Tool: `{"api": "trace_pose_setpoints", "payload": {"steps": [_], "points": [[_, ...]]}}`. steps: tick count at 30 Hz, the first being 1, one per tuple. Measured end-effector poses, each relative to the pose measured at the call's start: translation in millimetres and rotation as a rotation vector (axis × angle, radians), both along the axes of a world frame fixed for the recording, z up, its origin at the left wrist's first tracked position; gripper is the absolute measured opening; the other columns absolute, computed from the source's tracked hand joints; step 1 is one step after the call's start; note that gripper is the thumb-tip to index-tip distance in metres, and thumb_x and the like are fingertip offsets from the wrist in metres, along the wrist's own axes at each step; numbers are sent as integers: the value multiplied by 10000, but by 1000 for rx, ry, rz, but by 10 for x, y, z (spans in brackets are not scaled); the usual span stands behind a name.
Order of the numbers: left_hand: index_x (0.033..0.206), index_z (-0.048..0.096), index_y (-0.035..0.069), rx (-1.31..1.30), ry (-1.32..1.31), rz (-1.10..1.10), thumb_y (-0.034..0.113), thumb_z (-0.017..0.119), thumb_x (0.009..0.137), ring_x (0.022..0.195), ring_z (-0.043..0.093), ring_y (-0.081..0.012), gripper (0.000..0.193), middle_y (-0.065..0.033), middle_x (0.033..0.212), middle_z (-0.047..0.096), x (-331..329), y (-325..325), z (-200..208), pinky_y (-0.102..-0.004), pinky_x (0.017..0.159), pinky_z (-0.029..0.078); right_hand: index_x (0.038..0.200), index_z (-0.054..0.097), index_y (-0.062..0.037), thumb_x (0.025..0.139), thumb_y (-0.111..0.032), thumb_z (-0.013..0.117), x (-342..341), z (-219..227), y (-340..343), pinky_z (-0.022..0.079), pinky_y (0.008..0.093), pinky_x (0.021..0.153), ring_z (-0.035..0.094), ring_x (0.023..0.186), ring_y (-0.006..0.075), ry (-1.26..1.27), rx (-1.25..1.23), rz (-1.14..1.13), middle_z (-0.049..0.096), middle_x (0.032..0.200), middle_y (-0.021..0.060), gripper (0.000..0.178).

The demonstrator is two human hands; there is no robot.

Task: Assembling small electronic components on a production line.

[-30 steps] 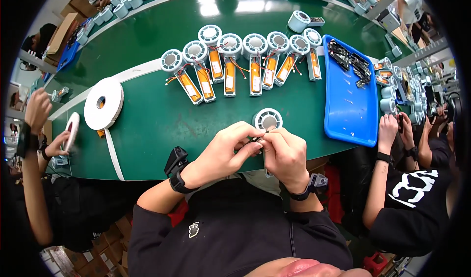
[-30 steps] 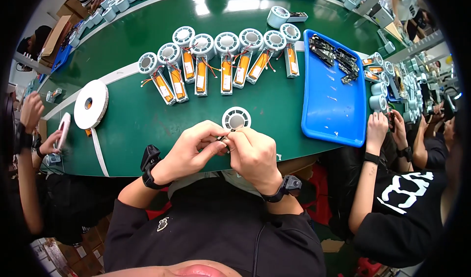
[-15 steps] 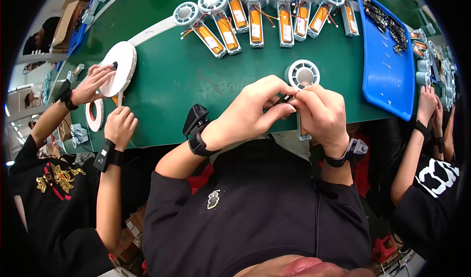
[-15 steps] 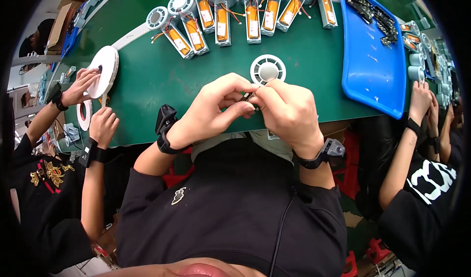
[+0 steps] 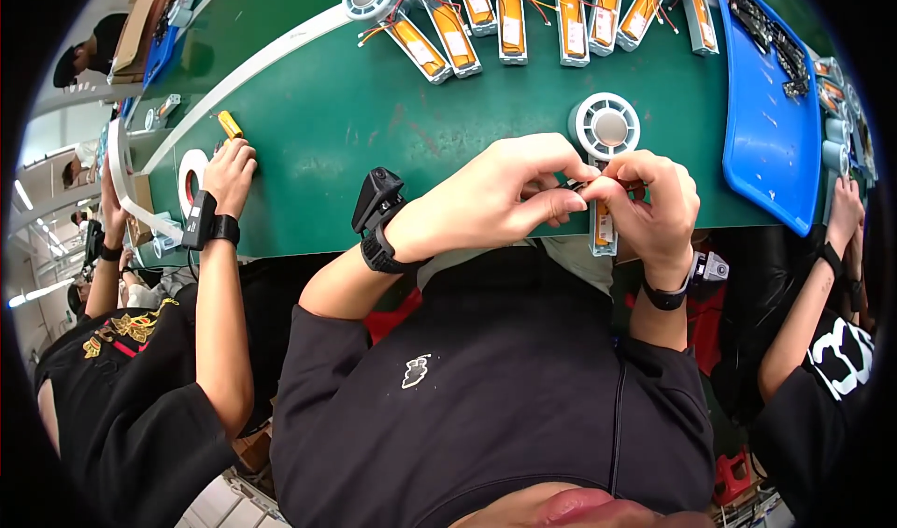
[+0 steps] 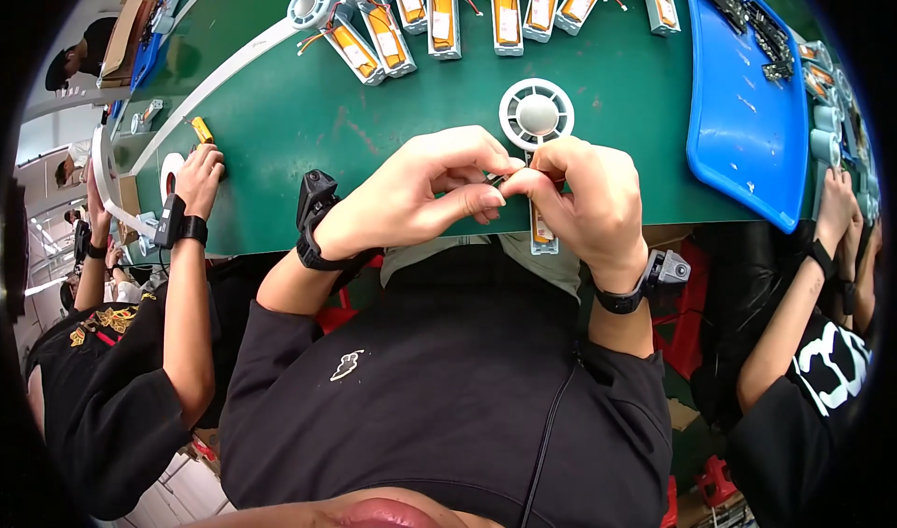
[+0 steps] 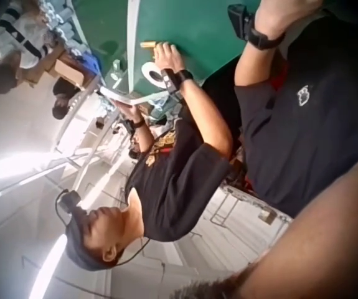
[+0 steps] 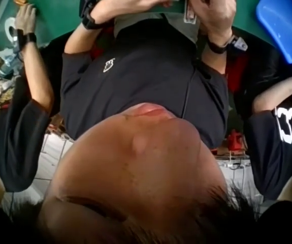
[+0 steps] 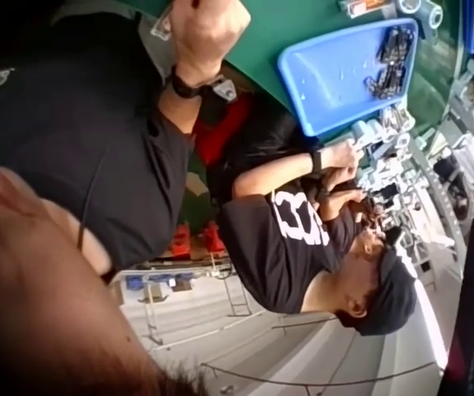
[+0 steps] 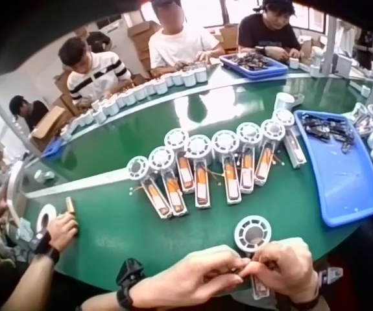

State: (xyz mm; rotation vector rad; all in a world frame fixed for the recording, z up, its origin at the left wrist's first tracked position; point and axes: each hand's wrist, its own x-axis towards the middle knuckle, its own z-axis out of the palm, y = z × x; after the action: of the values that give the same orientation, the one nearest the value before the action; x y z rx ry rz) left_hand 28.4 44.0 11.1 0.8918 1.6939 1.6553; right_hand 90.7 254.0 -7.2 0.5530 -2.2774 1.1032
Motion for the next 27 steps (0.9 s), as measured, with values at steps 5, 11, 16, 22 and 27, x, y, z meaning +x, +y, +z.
{"api": "trace_pose_setpoints", "payload": {"steps": [5,11,16,22,27], "points": [[1191,630,-40,-97,7,-89,-18,667,961,875,694,-162,234,-107,1066,649,-51,-19,127,-295,768,590,935,550,-33,775,-41,888,121,-90,29,524,261,575,641,621,137,-79,-39,-51,674,744,72,375],[1196,659,7,-124,475,-26,-8,755,870,916,684,-201,341,-102,1028,663,-140,-10,165,-316,780,569,1021,569,1,820,79,806,349,11,126,582,265,694,696,792,145,-566,-745,100,695,926,114,321],[1188,693,44,-114,640,133,-17,798,805,928,678,-220,402,-100,1049,679,-159,-2,95,-336,786,567,1079,574,18,833,147,743,329,-88,133,592,272,771,711,893,184,-553,-1070,357,689,1042,155,325],[1187,725,69,-63,767,128,-48,794,785,946,689,-232,424,-106,1094,687,-193,10,54,-344,803,578,1129,612,49,862,141,724,209,-47,25,590,283,823,713,916,184,-332,-631,153,712,1011,158,304],[1188,733,73,-9,618,120,-62,788,782,984,700,-250,431,-107,1114,688,-193,36,67,-343,831,585,1030,701,52,837,127,748,152,63,-159,579,263,687,730,833,180,-191,-678,-99,747,953,141,212]]}}
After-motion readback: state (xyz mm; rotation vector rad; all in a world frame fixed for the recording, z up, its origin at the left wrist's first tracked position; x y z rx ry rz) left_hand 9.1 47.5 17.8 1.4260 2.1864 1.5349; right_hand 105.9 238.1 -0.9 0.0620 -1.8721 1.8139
